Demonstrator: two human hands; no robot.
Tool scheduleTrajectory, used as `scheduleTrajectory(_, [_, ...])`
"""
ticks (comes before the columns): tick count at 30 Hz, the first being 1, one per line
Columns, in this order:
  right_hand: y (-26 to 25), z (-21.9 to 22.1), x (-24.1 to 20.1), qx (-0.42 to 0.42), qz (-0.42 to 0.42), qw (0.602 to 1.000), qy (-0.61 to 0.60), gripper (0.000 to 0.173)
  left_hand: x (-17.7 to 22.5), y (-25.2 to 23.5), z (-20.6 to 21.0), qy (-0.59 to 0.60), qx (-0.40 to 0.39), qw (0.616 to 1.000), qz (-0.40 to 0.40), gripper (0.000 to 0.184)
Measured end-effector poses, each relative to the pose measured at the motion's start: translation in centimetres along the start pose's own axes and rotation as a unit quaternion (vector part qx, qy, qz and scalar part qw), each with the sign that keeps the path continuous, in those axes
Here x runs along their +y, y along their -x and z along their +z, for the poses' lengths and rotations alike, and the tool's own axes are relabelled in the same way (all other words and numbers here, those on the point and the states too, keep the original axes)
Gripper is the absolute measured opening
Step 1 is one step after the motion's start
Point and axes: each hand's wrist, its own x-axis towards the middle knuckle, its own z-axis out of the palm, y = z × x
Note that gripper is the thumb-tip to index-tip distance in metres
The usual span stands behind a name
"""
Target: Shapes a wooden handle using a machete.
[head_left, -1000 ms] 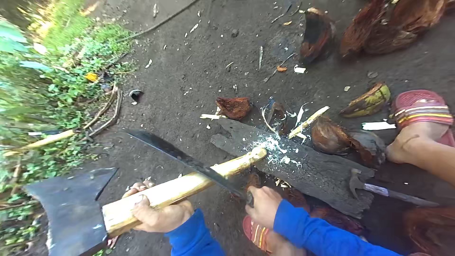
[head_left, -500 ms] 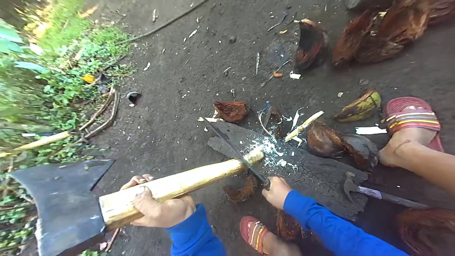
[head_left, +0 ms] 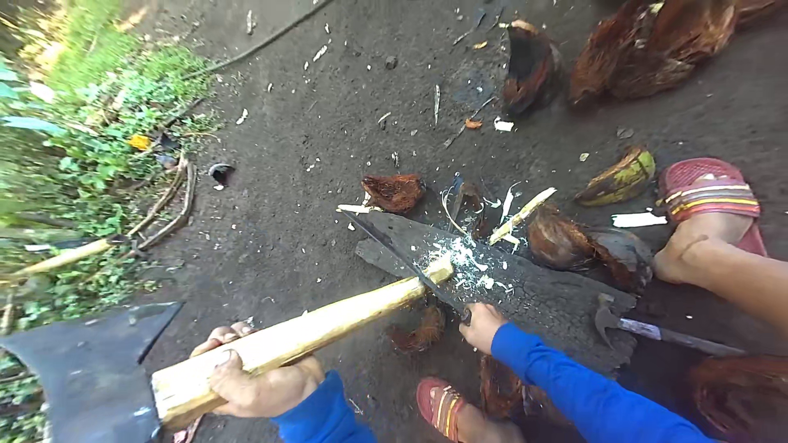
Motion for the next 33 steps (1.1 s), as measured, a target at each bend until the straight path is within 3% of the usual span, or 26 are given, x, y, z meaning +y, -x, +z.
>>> scheduleTrajectory(3, [2.8, -0.5, -2.5, -0.010, -0.041, 0.999, 0.010, 0.042, 0.1, 0.0, 0.4, -0.010, 0.005, 1.000, 0.008, 0.022])
scheduleTrajectory(8, [7.9, -1.0, -8.2, -0.067, -0.211, 0.971, 0.085, 0.041, 0.8, 0.3, 0.9, -0.032, 0.018, 0.999, -0.009, 0.025])
scheduleTrajectory(10, [5.8, -0.5, -6.0, -0.048, -0.181, 0.979, 0.078, 0.041, 0.6, 0.0, 0.2, -0.031, 0.016, 0.999, -0.010, 0.026])
scheduleTrajectory(13, [-0.7, 0.2, 0.2, -0.001, -0.029, 1.000, -0.007, 0.045, -0.3, -0.8, -0.9, -0.015, 0.015, 1.000, -0.011, 0.025])
scheduleTrajectory(16, [-1.2, -0.1, 0.9, 0.008, 0.019, 0.999, 0.036, 0.049, -0.6, -0.7, -1.1, -0.028, 0.020, 0.999, -0.019, 0.024])
scheduleTrajectory(19, [0.7, -0.7, -0.8, -0.001, 0.006, 0.999, 0.051, 0.046, -0.5, -0.6, -0.6, -0.035, 0.026, 0.999, -0.006, 0.022])
scheduleTrajectory(22, [4.0, -0.7, -3.9, -0.022, -0.077, 0.996, 0.029, 0.042, -0.3, -0.4, -0.1, -0.034, 0.022, 0.999, -0.003, 0.022])
scheduleTrajectory(26, [7.6, -1.1, -8.4, -0.069, -0.209, 0.971, 0.094, 0.041, 0.3, -0.2, 0.4, -0.042, 0.029, 0.999, -0.017, 0.024])
scheduleTrajectory(28, [5.3, -0.9, -6.2, -0.051, -0.173, 0.980, 0.086, 0.042, 0.1, -0.6, 0.4, -0.047, 0.034, 0.998, -0.019, 0.024])
scheduleTrajectory(31, [-1.6, -0.3, 0.7, 0.000, -0.021, 1.000, 0.006, 0.045, -0.8, -1.1, -0.6, -0.037, 0.029, 0.999, -0.025, 0.024])
scheduleTrajectory(33, [-2.6, -0.5, 1.7, 0.012, 0.017, 0.999, 0.025, 0.047, -1.1, -1.1, -0.7, -0.038, 0.030, 0.999, -0.025, 0.022])
